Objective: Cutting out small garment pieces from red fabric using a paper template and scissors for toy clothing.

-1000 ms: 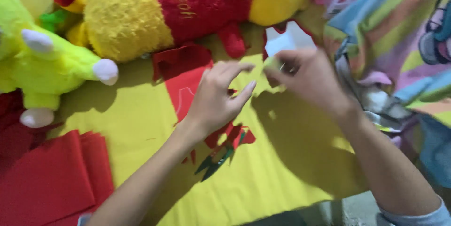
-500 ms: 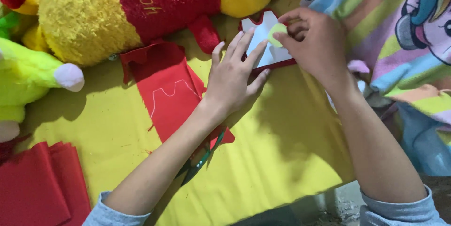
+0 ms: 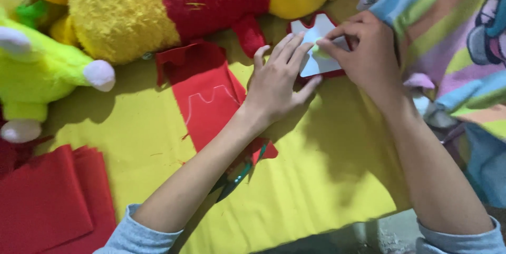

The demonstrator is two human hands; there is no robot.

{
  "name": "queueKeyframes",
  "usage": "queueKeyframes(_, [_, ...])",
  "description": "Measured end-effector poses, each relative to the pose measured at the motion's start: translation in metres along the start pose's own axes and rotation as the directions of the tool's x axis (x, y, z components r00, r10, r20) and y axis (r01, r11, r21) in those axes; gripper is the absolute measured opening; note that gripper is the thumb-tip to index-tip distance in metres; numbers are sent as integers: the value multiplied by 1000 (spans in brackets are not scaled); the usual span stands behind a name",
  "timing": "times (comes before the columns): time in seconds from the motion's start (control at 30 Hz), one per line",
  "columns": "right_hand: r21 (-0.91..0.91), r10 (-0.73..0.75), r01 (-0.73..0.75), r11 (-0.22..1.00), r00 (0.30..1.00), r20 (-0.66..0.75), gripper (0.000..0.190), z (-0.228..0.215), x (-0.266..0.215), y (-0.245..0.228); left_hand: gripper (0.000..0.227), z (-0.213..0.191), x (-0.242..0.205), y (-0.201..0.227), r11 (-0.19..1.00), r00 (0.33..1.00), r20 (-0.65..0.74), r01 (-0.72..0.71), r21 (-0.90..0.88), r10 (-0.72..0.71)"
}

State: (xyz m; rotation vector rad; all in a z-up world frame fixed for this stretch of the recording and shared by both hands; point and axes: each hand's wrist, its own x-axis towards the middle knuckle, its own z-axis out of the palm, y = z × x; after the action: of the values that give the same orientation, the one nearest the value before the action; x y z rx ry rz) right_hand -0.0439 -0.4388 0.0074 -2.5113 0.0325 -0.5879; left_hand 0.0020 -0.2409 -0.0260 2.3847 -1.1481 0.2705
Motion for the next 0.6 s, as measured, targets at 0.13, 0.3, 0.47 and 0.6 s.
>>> queueKeyframes(0.13, [17,-287,293,956,946,-149,12,-3,-11,-42,30,-56,-3,-14,992,976,-219,-19,-125,-9])
queueKeyframes(0.3, [402,-580,445,800,745,331,45,7,-39,-124,17,-120,-57,-67,997,982,-186,-32,-77,17])
queueKeyframes(0.47, [456,-816,680,573,427,389,38,30,-46,-141,48,-130,-108,-103,999,998,44,43,-34,-41])
queueKeyframes(0.6, [450,-826,693,563,450,339,29,32,-47,-149,64,-121,-114,-114,993,986,156,39,116,-57])
